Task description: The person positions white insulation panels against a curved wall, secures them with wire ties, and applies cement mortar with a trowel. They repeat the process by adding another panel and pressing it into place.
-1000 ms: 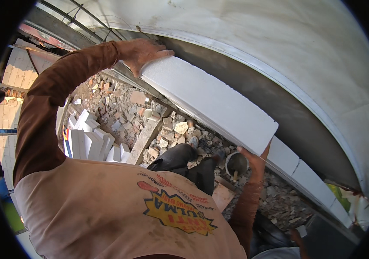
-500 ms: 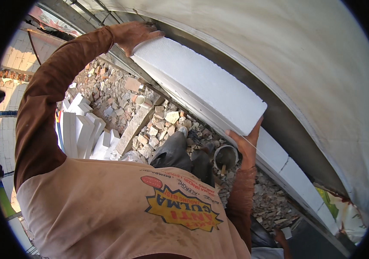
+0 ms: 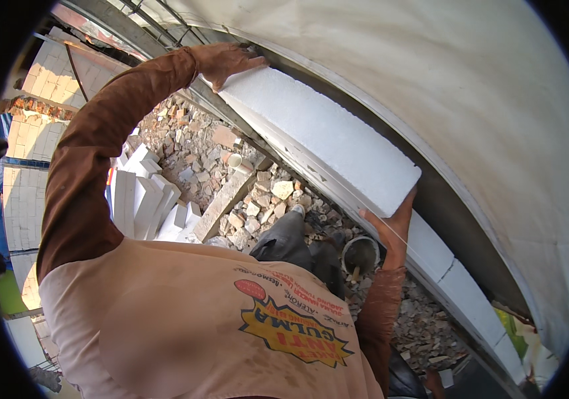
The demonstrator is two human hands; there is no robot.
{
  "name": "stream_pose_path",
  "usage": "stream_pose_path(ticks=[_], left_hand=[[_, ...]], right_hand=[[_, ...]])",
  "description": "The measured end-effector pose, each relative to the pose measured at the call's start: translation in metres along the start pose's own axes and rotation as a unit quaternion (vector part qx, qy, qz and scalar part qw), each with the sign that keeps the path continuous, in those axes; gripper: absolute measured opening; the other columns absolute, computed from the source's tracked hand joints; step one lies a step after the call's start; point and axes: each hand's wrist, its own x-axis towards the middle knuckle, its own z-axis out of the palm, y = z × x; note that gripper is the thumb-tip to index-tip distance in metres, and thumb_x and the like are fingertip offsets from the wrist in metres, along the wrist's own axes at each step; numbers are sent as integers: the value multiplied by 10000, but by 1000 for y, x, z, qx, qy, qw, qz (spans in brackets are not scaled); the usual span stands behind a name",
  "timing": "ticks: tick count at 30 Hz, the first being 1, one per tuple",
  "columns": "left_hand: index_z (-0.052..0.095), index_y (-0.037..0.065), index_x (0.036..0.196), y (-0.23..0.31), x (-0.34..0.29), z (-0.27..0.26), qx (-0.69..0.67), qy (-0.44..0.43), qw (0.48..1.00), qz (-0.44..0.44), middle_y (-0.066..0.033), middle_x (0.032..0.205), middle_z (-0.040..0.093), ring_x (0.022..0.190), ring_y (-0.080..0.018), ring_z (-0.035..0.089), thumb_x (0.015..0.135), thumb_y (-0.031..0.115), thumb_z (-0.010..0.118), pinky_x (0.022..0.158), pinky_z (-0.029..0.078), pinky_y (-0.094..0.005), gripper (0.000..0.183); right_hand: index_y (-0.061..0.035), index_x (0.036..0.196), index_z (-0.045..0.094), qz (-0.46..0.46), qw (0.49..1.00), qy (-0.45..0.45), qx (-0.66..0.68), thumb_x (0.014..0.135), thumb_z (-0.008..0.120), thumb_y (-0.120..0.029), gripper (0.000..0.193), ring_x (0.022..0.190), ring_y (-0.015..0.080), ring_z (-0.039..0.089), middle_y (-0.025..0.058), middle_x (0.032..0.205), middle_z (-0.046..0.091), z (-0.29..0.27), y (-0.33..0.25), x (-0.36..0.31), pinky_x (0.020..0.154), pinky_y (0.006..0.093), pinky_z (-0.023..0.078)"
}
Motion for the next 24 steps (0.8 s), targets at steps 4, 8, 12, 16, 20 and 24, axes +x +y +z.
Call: stream_pose_path(ticks=[4,8,12,16,20,24], left_hand=[[227,111,1555,2,4,-8,-50,-47,997,-28,-189,1227,633,1205,-367,575,601,-39,782,1075,460,-412,1113],[405,84,1477,7,1,-17,-127,-16,990,-53,-206,1150,648,1109,-341,620,688,-77,614,1008,490,-425,832],[560,65,1341,21,-25,2,-179,296,938,-35,-178,1123,673,1004,-342,658,788,43,646,918,527,-427,560],[672,74,1172,59,-53,51,-331,511,788,-87,-127,1018,714,921,-283,690,863,157,669,817,560,-376,319],[720,66,1071,108,-68,121,-459,584,635,-212,-115,965,731,871,-198,704,895,135,668,791,564,-339,197],[716,43,1103,125,-81,193,-555,541,475,-416,-87,1000,720,905,-156,672,937,145,660,848,539,-310,203]], right_hand=[[-23,1517,232,0,1000,-19,18,518,941,-125,1230,1290,311,479,173,1381,486,0,1,1,1115,396,370],[-13,1493,260,13,1000,-12,0,548,930,-133,1164,1252,303,510,174,1345,514,-3,9,-2,1089,397,393],[-1,1427,344,48,998,-32,40,578,927,-157,1042,1184,288,551,167,1276,563,-2,21,-3,1041,402,433],[12,1319,478,75,997,14,-11,599,926,-178,869,1108,269,580,155,1210,603,2,29,-9,983,385,467],[43,1230,595,137,989,56,-8,644,890,-148,683,1059,274,602,162,1161,645,12,19,-18,954,374,477],[66,1197,640,147,985,89,-11,666,847,-117,598,1053,287,606,179,1150,662,29,-4,-22,963,356,459]])
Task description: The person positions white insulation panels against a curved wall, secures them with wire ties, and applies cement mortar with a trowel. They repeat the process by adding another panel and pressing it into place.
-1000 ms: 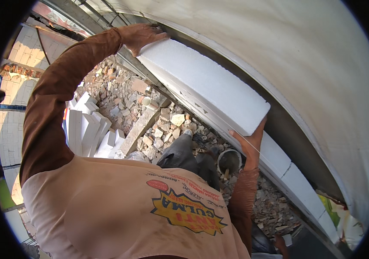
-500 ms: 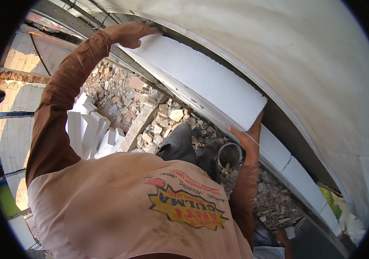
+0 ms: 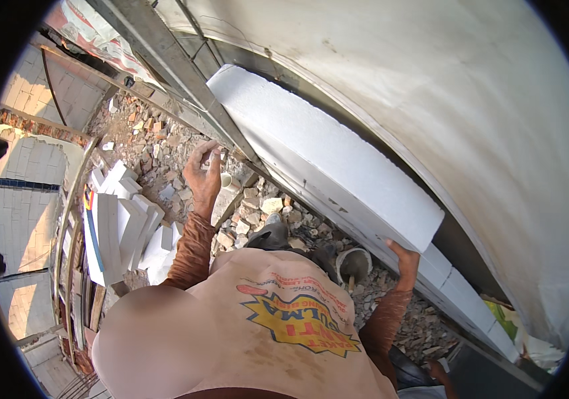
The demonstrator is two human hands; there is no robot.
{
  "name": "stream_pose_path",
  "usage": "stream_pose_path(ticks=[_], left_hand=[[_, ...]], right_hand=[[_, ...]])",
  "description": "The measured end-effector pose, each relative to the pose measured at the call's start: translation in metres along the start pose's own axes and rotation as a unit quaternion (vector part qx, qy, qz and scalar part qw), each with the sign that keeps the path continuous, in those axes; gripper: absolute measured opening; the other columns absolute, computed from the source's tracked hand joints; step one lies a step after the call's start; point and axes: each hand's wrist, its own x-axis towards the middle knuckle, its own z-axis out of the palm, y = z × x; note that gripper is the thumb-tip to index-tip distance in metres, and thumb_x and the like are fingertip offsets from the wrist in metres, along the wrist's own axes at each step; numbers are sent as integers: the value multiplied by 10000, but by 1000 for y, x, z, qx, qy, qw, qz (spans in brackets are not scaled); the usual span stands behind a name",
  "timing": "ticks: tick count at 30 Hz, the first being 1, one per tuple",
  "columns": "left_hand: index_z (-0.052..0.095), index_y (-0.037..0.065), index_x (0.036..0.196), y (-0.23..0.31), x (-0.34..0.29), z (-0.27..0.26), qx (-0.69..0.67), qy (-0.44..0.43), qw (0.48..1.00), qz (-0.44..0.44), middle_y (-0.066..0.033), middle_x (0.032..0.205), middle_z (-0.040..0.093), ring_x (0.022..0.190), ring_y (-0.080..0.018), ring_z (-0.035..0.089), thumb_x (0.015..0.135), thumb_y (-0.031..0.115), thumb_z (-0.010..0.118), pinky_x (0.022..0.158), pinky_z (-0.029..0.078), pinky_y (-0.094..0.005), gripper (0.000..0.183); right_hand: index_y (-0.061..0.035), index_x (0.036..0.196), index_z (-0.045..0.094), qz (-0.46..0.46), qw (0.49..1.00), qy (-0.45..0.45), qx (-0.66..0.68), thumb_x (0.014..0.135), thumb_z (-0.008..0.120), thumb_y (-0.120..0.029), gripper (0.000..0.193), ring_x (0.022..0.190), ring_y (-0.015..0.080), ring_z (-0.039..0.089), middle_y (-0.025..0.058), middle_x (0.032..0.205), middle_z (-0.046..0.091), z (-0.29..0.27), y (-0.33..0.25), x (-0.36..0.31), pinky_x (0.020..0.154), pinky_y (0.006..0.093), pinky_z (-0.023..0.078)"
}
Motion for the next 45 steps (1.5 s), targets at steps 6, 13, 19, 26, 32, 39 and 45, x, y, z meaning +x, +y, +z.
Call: stream_pose_path(ticks=[6,13,19,26,32,39,45], left_hand=[[638,-29,1184,-89,52,6,-253,127,945,-162,-65,1073,665,981,-141,611,980,125,586,889,481,-276,261],[506,-15,1398,-112,100,24,-313,4,932,-184,-136,1364,571,1265,-247,520,1061,343,363,1067,393,-433,512],[588,5,1333,-126,99,28,-356,-44,917,-177,-124,1306,611,1165,-213,586,1068,383,364,1017,457,-372,512],[622,-1,1282,-163,94,25,-379,-62,891,-242,-123,1222,666,1157,-216,612,1069,343,432,1035,442,-357,446],[679,7,1195,-186,90,34,-360,-54,898,-248,-115,1116,724,1079,-193,648,1029,305,517,998,454,-339,378],[670,13,1226,-217,87,38,-358,-107,889,-266,-113,1183,702,1138,-195,618,1020,230,522,1036,430,-337,333],[630,25,1299,-213,93,38,-369,-182,886,-215,-154,1337,623,1276,-262,543,1048,310,444,1117,362,-373,422]], right_hand=[[59,1207,631,7,1000,25,-4,629,818,-90,625,1086,307,583,171,1177,643,8,-6,1,995,373,427],[18,1212,610,-9,996,65,57,605,800,-14,637,1111,276,543,103,1190,607,-6,23,3,1004,396,402],[51,1261,584,29,996,36,78,647,693,77,624,1156,299,568,116,1222,617,3,7,1,1023,410,419],[15,1327,518,44,991,90,88,601,661,114,746,1195,311,504,114,1262,546,11,-13,-7,1071,422,389],[8,1402,454,52,989,99,102,605,647,84,823,1219,339,462,140,1316,495,31,-27,-15,1101,439,354],[10,1425,425,70,987,95,107,563,658,33,893,1244,356,432,159,1347,469,45,-33,-17,1118,482,322],[-1,1420,431,58,984,105,129,564,642,47,883,1234,361,437,164,1342,474,38,-27,-14,1116,502,323]])
